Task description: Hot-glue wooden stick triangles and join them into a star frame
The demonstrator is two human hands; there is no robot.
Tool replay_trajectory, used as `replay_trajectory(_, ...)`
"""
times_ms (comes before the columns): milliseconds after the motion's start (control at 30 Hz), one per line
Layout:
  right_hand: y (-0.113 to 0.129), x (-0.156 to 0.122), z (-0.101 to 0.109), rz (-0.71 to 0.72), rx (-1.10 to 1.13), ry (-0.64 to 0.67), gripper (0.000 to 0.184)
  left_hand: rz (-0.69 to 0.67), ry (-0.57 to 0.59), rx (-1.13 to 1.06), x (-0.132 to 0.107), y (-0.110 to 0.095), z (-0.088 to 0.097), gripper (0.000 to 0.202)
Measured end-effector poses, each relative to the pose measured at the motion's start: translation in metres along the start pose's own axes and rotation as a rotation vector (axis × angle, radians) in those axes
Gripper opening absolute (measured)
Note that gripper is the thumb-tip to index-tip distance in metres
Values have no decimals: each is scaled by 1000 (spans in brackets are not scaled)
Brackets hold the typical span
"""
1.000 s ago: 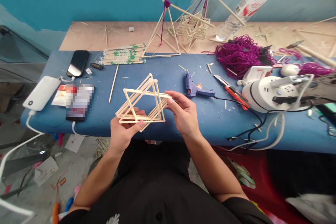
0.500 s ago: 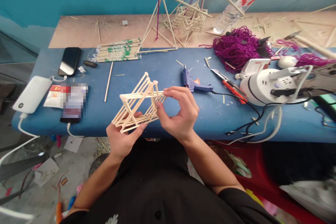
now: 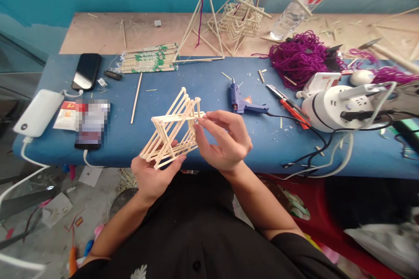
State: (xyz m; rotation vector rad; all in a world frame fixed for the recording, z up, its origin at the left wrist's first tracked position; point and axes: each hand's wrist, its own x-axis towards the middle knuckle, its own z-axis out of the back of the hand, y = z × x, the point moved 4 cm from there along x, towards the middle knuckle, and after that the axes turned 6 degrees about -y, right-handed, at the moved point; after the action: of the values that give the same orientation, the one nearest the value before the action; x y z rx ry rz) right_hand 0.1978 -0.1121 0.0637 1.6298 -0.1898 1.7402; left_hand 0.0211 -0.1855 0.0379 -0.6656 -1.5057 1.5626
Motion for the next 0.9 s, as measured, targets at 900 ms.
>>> replay_trajectory(900,3,-10,3,32,11,45,40,24,24,12,-5,3,5,43)
